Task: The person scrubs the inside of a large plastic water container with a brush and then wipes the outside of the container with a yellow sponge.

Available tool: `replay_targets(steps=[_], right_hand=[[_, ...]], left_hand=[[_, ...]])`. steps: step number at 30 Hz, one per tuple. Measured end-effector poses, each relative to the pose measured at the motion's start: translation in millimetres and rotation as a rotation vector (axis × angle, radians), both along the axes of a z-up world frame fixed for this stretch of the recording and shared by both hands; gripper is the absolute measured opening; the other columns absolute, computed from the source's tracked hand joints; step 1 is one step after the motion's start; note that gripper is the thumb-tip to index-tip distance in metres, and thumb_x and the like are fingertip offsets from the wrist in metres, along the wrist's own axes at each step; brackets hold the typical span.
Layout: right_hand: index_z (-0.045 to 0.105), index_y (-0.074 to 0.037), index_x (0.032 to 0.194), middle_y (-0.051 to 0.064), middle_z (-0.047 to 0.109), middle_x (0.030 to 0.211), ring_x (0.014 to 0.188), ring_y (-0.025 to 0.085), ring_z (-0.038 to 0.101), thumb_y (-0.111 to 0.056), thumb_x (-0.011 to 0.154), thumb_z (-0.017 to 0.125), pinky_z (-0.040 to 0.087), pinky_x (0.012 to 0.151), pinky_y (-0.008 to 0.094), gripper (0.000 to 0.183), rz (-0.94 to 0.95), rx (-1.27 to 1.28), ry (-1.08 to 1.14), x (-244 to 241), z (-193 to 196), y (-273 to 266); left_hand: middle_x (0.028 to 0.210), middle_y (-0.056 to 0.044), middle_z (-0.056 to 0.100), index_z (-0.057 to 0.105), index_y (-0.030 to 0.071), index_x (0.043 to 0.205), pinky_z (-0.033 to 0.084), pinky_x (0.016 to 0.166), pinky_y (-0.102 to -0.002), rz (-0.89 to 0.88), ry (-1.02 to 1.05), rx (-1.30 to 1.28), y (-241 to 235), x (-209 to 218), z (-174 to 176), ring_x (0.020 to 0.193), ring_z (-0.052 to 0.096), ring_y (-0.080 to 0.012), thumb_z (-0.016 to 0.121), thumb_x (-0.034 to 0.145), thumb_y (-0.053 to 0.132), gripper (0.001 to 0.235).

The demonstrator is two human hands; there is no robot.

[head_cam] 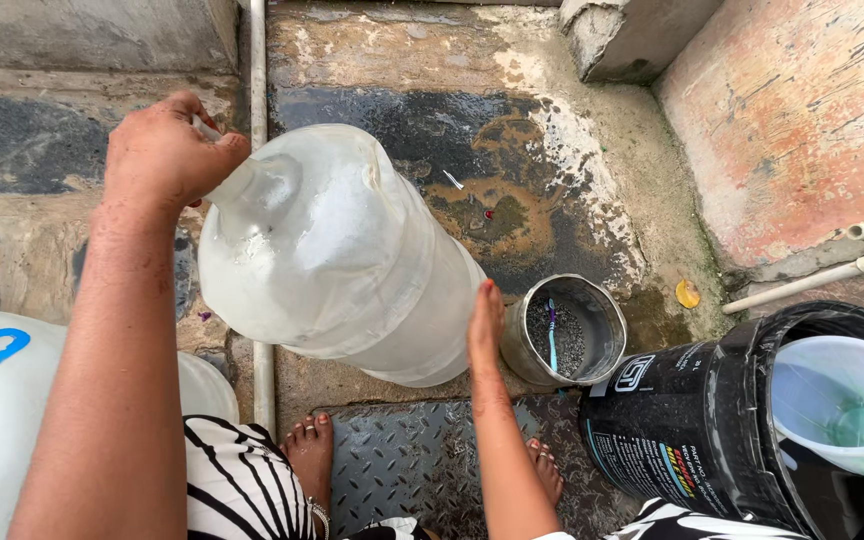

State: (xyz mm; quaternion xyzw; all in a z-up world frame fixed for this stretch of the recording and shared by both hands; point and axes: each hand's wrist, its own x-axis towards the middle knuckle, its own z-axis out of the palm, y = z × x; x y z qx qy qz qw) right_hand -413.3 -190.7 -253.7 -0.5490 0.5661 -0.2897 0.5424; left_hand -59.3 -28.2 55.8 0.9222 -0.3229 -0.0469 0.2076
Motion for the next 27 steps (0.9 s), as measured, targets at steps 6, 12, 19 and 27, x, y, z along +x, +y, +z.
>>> replay_targets(steps=[6, 12, 19, 27], right_hand=[[0.027, -0.005, 0.162, 0.016, 0.026, 0.170, 0.159, 0.033, 0.020, -0.073, 0.101, 0.024, 0.014, 0.129, 0.049, 0.091, 0.180, -0.334, -0.423, 53.6, 139.5, 67.8], [0.027, -0.009, 0.164, 0.014, 0.032, 0.171, 0.162, 0.034, 0.026, -0.069, 0.107, 0.022, 0.021, 0.134, 0.051, 0.083, 0.313, -0.739, -0.220, 40.0, 142.2, 102.7], [0.025, -0.016, 0.164, 0.007, 0.017, 0.169, 0.155, 0.030, 0.017, -0.082, 0.082, 0.005, 0.017, 0.121, 0.052, 0.107, 0.139, -0.032, -0.168, 16.2, 64.1, 4.1], [0.012, -0.010, 0.166, 0.016, 0.011, 0.178, 0.167, 0.031, 0.008, -0.078, 0.100, -0.005, 0.006, 0.139, 0.048, 0.096, 0.341, -0.984, -0.090, 72.1, 183.8, 107.0]], left_hand=[[0.113, -0.022, 0.070, 0.064, 0.009, 0.129, 0.053, 0.091, -0.052, 0.093, -0.088, 0.074, -27.6, -13.0, -1.7, 0.108, 0.067, -0.0401, 0.073, 0.084, 0.053, 0.064], [0.109, -0.024, 0.070, 0.064, 0.003, 0.124, 0.055, 0.088, -0.053, 0.087, -0.054, 0.068, -32.6, -24.9, 11.1, 0.104, 0.069, -0.0419, 0.071, 0.086, 0.052, 0.063], [0.109, -0.022, 0.070, 0.063, 0.002, 0.122, 0.057, 0.085, -0.052, 0.070, -0.093, 0.035, -35.6, -32.7, 11.2, 0.101, 0.069, -0.0382, 0.070, 0.085, 0.050, 0.061], [0.108, -0.020, 0.071, 0.065, 0.002, 0.118, 0.059, 0.084, -0.047, 0.121, -0.031, -0.080, -45.3, -48.2, 5.9, 0.102, 0.071, -0.0374, 0.071, 0.085, 0.044, 0.053]])
